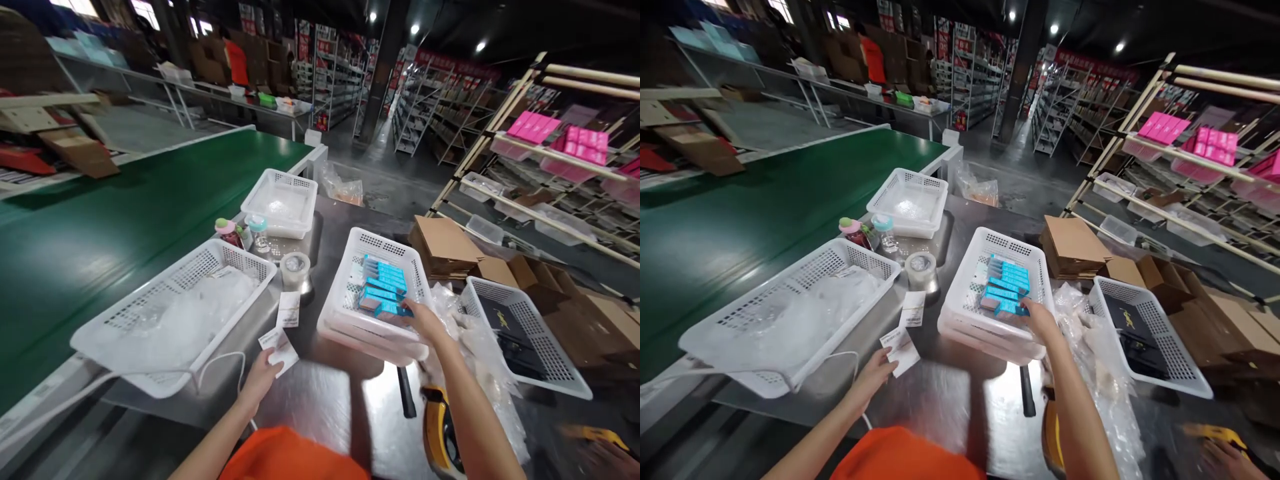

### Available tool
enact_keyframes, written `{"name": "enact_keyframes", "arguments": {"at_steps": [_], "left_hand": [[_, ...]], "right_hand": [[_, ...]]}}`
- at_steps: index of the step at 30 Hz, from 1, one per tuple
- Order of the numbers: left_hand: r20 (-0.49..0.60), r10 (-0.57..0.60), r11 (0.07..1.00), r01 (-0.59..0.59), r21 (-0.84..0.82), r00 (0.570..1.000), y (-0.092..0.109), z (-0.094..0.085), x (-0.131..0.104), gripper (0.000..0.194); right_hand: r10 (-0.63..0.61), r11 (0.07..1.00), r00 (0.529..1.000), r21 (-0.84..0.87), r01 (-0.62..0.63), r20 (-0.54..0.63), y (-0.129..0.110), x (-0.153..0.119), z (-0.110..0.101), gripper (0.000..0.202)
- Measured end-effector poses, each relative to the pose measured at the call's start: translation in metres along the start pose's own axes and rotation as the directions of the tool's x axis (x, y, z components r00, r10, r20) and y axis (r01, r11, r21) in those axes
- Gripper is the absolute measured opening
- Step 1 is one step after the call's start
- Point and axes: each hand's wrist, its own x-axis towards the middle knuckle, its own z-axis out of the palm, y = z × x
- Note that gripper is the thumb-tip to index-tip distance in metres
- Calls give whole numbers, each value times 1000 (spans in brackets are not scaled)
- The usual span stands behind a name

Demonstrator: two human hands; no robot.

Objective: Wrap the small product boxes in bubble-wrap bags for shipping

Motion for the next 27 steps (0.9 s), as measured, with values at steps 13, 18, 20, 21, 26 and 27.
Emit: {"name": "enact_keyframes", "arguments": {"at_steps": [13, 18, 20, 21, 26, 27], "left_hand": [[295, 276, 944, -315, 93, 915, 80, 96, -73, 27], [413, 332, 943, -310, -122, 848, 99, 127, -82, 52], [418, 363, 931, -343, -126, 833, 105, 133, -80, 50], [410, 374, 926, -357, -120, 832, 108, 134, -79, 46], [383, 292, 955, -245, -166, 876, 114, 129, -83, 41], [381, 270, 960, -215, -180, 884, 114, 127, -85, 41]], "right_hand": [[285, 667, 892, 741, 78, -351, -60, -61, -20, 42], [210, 164, 978, 986, -19, -16, -133, -101, 32, 54], [142, 144, 990, 989, -22, 1, -155, -112, 49, 55], [123, 148, 992, 989, -9, -9, -162, -116, 55, 56], [89, 187, 996, 982, -18, 1, -181, -126, 63, 58], [88, 182, 996, 983, -36, 20, -182, -127, 61, 60]]}}
